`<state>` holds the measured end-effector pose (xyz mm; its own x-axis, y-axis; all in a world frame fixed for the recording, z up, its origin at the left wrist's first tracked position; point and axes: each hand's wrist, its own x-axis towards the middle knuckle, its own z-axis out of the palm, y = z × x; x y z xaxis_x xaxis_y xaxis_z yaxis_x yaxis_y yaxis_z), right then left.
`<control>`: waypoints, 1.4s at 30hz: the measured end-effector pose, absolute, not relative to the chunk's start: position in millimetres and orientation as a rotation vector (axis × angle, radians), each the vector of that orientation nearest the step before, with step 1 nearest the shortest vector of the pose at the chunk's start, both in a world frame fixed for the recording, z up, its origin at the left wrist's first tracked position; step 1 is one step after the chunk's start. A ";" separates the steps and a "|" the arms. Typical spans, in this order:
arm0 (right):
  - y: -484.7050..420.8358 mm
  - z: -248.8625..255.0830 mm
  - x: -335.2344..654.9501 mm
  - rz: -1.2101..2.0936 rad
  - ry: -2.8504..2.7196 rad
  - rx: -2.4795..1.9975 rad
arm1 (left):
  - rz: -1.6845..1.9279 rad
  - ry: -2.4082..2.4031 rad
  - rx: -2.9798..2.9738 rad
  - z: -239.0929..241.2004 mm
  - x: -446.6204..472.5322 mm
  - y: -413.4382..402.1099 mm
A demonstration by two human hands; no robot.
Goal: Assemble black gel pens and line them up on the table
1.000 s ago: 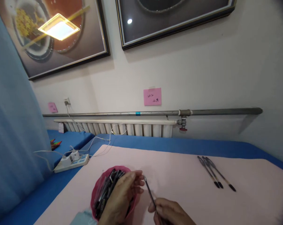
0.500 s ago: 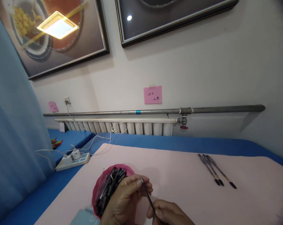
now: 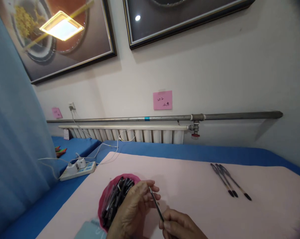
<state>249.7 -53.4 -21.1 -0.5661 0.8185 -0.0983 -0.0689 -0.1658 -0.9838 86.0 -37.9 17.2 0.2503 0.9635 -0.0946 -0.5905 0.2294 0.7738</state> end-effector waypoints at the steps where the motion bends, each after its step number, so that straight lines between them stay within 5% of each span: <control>1: -52.5 -21.4 250.3 1.801 -1.463 -0.878 | 1.149 0.629 0.695 19.0 84.8 -38.8; 42: -54.7 -18.2 248.8 1.745 -1.463 -1.094 | 1.299 0.973 0.776 17.4 80.3 -29.6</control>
